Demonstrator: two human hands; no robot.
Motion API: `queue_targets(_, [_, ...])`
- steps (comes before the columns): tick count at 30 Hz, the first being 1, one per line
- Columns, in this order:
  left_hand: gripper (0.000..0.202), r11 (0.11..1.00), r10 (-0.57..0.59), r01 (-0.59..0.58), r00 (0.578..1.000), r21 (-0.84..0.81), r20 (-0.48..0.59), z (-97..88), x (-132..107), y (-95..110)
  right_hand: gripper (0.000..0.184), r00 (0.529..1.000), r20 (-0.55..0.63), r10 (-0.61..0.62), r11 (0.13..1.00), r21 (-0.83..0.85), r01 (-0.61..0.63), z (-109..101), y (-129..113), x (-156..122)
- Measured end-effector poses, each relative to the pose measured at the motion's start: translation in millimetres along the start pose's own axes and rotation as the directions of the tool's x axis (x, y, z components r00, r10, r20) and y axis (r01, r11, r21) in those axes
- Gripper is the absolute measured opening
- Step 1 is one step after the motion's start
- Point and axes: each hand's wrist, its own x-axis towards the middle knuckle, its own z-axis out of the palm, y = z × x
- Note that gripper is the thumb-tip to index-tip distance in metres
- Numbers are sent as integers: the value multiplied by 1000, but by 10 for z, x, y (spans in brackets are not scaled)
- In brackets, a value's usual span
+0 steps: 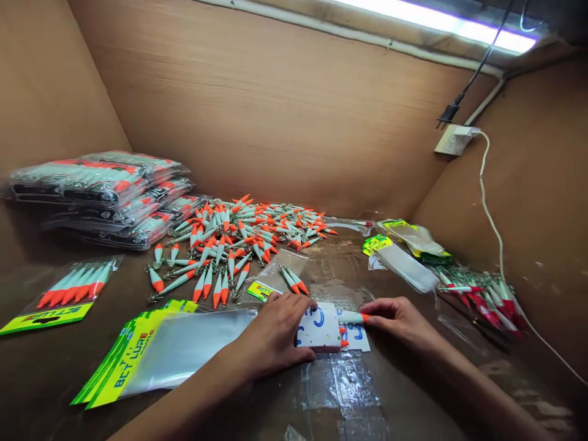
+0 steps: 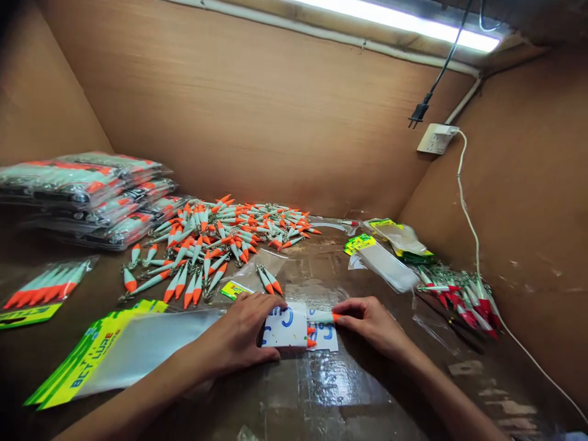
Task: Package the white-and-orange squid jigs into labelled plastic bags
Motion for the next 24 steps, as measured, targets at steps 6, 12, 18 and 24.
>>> queue_targets(6, [72, 1000, 11, -11, 1000, -5, -6, 26, 10, -25, 22, 952, 77, -297, 905, -297, 306, 325, -316, 172])
queue_targets(12, [73, 1000, 16, -16, 1000, -14, -7, 42, -1, -33, 20, 915, 139, -379, 855, -326, 403, 464, -325, 221])
queue_targets(18, [69, 1000, -6, 6, 1000, 1, -3, 33, -10, -28, 20, 850, 365, -381, 826, -280, 490, 198, -433, 271])
queue_targets(24, [69, 1000, -9, 9, 1000, 15, -6, 36, -21, -23, 27, 946, 151, -287, 880, -349, 323, 203, -689, 781])
